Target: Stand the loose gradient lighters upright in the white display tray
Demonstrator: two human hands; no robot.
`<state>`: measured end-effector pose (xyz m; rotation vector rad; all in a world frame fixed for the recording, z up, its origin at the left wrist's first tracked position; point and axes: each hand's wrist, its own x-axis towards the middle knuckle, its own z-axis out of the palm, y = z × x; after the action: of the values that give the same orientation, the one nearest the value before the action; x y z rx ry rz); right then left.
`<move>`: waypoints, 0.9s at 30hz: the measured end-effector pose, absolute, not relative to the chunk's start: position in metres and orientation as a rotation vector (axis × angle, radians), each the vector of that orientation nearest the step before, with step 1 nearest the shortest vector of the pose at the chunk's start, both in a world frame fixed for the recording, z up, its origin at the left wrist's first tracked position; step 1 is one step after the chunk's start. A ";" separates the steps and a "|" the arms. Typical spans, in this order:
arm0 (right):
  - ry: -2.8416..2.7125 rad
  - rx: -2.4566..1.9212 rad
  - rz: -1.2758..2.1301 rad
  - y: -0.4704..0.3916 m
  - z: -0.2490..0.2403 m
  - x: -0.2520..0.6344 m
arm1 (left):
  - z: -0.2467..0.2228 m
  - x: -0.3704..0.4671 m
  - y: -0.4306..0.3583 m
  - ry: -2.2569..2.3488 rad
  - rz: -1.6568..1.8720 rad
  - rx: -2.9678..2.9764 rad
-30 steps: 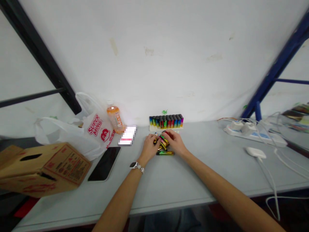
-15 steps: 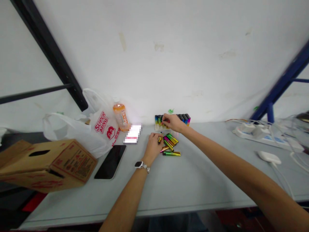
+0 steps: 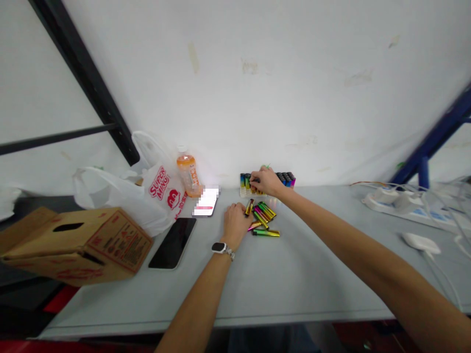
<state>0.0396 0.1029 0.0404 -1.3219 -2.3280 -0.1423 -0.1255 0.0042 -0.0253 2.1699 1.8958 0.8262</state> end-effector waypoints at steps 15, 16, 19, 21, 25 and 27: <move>-2.454 -1.362 -0.248 0.106 0.046 0.043 | -0.024 -0.124 0.009 1.755 1.101 2.055; -2.437 -1.374 -0.268 0.104 0.044 0.042 | -0.023 -0.124 0.009 1.721 1.145 2.020; -2.409 -1.385 -0.330 0.098 0.039 0.040 | -0.021 -0.124 0.009 1.625 1.227 1.919; -2.407 -1.383 -0.374 0.094 0.037 0.040 | -0.019 -0.125 0.008 1.588 1.264 1.863; -2.426 -1.394 -0.391 0.085 0.039 0.039 | -0.014 -0.129 0.007 1.582 1.351 1.749; -2.450 -1.385 -0.365 0.081 0.039 0.040 | -0.013 -0.131 0.007 1.576 1.409 1.667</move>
<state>0.0403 0.0813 0.0393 -1.3852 -2.4498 -0.3652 -0.1307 0.0070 -0.0132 1.6674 1.5759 1.4088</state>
